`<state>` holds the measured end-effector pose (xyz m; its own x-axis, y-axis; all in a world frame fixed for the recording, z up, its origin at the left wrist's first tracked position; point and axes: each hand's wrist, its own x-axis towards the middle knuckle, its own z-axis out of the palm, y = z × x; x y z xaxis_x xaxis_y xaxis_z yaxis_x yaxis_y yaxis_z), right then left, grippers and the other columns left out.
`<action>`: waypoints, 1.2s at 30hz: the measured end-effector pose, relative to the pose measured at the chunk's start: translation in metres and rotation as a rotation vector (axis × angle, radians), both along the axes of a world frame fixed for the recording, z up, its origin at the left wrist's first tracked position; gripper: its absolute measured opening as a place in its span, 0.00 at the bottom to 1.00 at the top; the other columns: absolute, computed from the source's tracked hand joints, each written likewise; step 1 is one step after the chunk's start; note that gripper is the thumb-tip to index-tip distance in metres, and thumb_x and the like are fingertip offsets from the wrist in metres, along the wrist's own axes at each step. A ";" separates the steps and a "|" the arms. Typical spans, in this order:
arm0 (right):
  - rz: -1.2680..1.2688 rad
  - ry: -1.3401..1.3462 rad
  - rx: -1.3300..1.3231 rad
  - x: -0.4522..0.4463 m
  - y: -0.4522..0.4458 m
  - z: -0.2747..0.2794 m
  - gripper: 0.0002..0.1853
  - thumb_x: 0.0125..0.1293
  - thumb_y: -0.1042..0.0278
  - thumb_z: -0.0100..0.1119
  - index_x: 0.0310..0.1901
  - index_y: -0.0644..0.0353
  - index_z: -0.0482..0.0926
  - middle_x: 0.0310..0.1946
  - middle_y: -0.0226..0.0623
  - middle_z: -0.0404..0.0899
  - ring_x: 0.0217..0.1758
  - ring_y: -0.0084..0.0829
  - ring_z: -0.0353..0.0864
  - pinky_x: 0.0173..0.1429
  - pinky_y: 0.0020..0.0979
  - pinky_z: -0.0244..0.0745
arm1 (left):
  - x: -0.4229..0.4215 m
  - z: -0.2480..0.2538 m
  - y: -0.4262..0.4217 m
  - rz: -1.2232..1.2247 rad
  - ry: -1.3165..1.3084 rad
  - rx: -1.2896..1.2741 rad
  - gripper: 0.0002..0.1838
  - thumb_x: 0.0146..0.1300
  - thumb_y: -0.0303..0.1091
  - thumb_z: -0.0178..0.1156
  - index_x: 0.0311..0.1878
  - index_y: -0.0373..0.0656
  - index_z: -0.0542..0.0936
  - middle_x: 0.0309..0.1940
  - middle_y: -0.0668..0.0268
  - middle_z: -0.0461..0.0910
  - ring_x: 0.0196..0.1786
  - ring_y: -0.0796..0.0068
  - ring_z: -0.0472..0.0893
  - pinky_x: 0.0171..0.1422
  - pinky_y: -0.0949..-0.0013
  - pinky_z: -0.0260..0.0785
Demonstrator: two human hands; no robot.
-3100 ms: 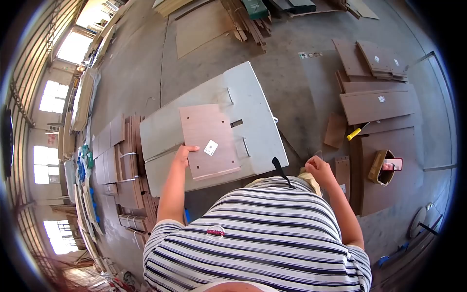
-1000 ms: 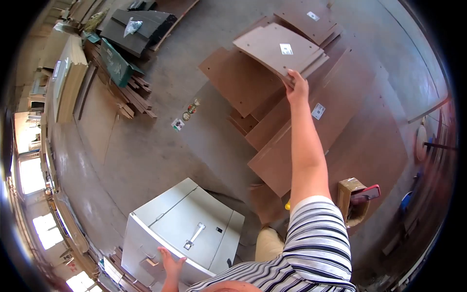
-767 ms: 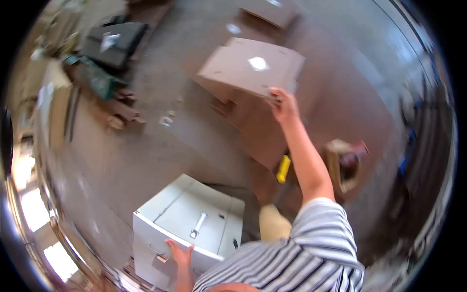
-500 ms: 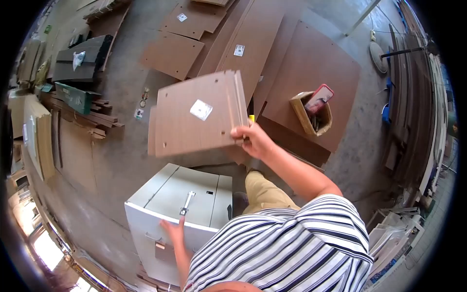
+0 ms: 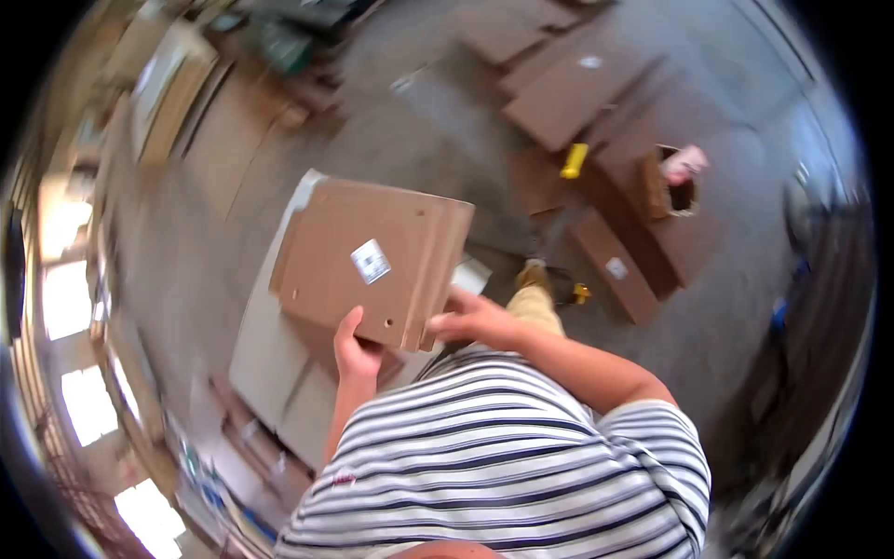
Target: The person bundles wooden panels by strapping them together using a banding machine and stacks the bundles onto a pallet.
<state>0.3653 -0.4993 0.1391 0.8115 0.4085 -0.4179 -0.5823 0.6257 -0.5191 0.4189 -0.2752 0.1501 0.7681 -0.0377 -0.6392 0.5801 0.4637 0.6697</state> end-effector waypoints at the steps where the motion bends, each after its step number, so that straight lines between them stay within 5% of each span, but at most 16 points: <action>1: 0.032 0.078 0.002 -0.010 0.005 -0.013 0.24 0.60 0.65 0.62 0.54 0.62 0.66 0.44 0.39 0.75 0.48 0.27 0.75 0.51 0.27 0.72 | -0.008 0.002 0.029 0.040 -0.001 0.076 0.23 0.55 0.36 0.58 0.53 0.37 0.71 0.46 0.61 0.76 0.50 0.64 0.75 0.56 0.62 0.67; 6: 0.179 -0.088 -0.506 -0.037 -0.014 -0.042 0.10 0.64 0.66 0.57 0.40 0.62 0.71 0.33 0.35 0.77 0.37 0.23 0.77 0.43 0.22 0.73 | -0.040 0.007 0.153 0.150 -0.141 0.193 0.24 0.49 0.30 0.55 0.52 0.33 0.70 0.45 0.58 0.76 0.48 0.63 0.76 0.54 0.63 0.69; 10: 0.108 0.109 -0.604 -0.052 -0.033 -0.067 0.09 0.62 0.66 0.57 0.36 0.62 0.72 0.32 0.32 0.77 0.35 0.22 0.77 0.42 0.22 0.73 | -0.055 -0.010 0.215 0.131 -0.059 0.238 0.25 0.47 0.31 0.56 0.51 0.32 0.71 0.42 0.57 0.76 0.44 0.62 0.78 0.50 0.63 0.71; 18: 0.169 0.073 -0.664 -0.020 -0.042 -0.066 0.07 0.65 0.68 0.52 0.36 0.63 0.71 0.29 0.33 0.77 0.31 0.20 0.75 0.38 0.21 0.72 | -0.050 -0.028 0.258 0.138 0.123 0.348 0.19 0.42 0.29 0.57 0.42 0.34 0.76 0.34 0.59 0.78 0.37 0.63 0.79 0.45 0.64 0.73; 21: 0.198 0.012 -0.689 -0.007 -0.046 -0.069 0.07 0.64 0.69 0.52 0.35 0.64 0.71 0.26 0.31 0.76 0.29 0.19 0.73 0.37 0.20 0.70 | -0.036 -0.037 0.262 0.040 0.120 0.393 0.22 0.48 0.36 0.61 0.44 0.31 0.73 0.38 0.57 0.77 0.41 0.64 0.78 0.50 0.64 0.70; 23: 0.227 -0.027 -0.711 -0.002 -0.044 -0.074 0.07 0.63 0.69 0.53 0.35 0.64 0.72 0.26 0.31 0.75 0.29 0.19 0.73 0.36 0.21 0.69 | -0.033 -0.040 0.261 -0.146 0.057 0.586 0.39 0.52 0.50 0.63 0.59 0.31 0.63 0.55 0.54 0.70 0.58 0.60 0.70 0.63 0.58 0.61; 24: 0.258 -0.069 -0.798 0.000 -0.043 -0.075 0.08 0.62 0.68 0.53 0.35 0.65 0.73 0.26 0.32 0.76 0.29 0.20 0.73 0.37 0.22 0.70 | -0.039 -0.046 0.263 -0.137 0.065 0.586 0.39 0.52 0.50 0.63 0.59 0.31 0.63 0.55 0.54 0.70 0.58 0.60 0.70 0.63 0.58 0.61; 26: 0.295 -0.120 -0.880 0.010 -0.039 -0.076 0.09 0.61 0.68 0.54 0.34 0.65 0.75 0.26 0.33 0.77 0.29 0.22 0.74 0.37 0.24 0.70 | -0.046 -0.054 0.263 -0.330 0.390 0.977 0.52 0.54 0.58 0.62 0.69 0.31 0.47 0.65 0.50 0.60 0.66 0.58 0.62 0.63 0.52 0.60; 27: 0.349 -0.224 -0.946 0.016 -0.036 -0.076 0.09 0.59 0.66 0.55 0.34 0.65 0.76 0.26 0.35 0.77 0.29 0.24 0.74 0.38 0.26 0.70 | -0.054 -0.060 0.257 -0.276 0.433 0.870 0.55 0.54 0.56 0.62 0.71 0.35 0.41 0.70 0.50 0.50 0.70 0.54 0.54 0.66 0.47 0.53; 31: 0.481 -0.399 -1.016 0.039 -0.006 -0.070 0.11 0.59 0.64 0.54 0.36 0.64 0.78 0.26 0.41 0.79 0.29 0.32 0.77 0.39 0.30 0.71 | -0.071 -0.083 0.234 -0.067 0.448 0.816 0.52 0.55 0.56 0.63 0.71 0.39 0.44 0.69 0.52 0.53 0.70 0.56 0.55 0.69 0.50 0.47; 36: 0.646 -0.554 -1.031 0.059 0.018 -0.076 0.11 0.60 0.63 0.55 0.39 0.62 0.78 0.29 0.46 0.80 0.35 0.42 0.79 0.42 0.36 0.72 | -0.079 -0.094 0.233 -0.131 0.316 0.628 0.44 0.57 0.53 0.63 0.67 0.37 0.54 0.64 0.55 0.61 0.66 0.60 0.61 0.68 0.52 0.50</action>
